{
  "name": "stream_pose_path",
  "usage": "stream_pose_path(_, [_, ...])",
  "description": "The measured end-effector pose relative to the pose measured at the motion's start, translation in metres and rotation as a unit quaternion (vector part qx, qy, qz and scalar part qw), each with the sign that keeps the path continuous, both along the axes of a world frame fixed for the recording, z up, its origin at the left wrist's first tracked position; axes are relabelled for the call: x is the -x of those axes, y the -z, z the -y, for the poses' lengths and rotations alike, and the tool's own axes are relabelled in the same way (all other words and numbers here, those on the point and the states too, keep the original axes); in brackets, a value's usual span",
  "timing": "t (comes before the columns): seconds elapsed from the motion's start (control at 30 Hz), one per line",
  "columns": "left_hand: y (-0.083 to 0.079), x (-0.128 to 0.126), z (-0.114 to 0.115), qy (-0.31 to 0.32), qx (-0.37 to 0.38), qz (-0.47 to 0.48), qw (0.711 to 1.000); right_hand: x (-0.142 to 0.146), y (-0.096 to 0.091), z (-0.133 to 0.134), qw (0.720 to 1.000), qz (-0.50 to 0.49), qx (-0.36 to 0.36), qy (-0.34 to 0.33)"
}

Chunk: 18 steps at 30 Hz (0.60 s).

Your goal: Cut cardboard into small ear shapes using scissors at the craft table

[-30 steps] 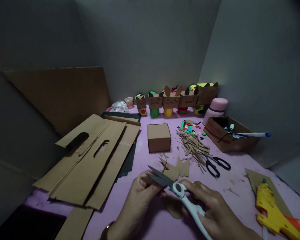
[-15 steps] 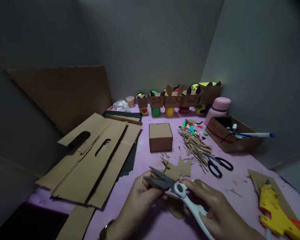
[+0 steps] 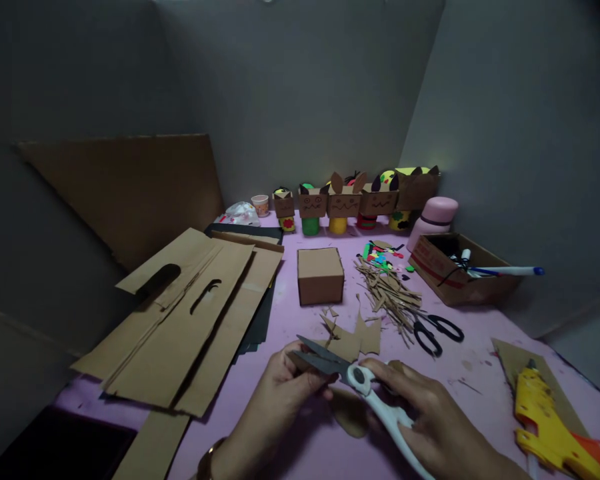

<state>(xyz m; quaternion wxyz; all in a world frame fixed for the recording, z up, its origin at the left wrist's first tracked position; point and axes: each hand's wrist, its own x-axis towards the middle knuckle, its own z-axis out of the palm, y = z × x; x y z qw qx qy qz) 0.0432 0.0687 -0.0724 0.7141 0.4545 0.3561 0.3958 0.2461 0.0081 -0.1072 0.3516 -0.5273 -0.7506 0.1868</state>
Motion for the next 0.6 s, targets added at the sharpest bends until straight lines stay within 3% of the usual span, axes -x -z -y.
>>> stream_pose_path(0.33, [-0.0014, 0.0061, -0.0037, -0.008, -0.038, -0.068, 0.997, -0.0001, -0.0047, -0.0021, 0.999, -0.003, 0.042, -0.028])
stream_pose_path(0.5, [0.0042, 0.0075, -0.0059, -0.009, -0.047, -0.060, 0.997, 0.0007, -0.0099, -0.0029, 0.999, -0.001, 0.040, -0.033])
stream_pose_path(0.6, [0.0064, 0.0078, -0.0069, 0.021, -0.045, -0.059, 0.997, 0.0016, -0.0088, -0.0024, 1.000, 0.010, 0.008, -0.013])
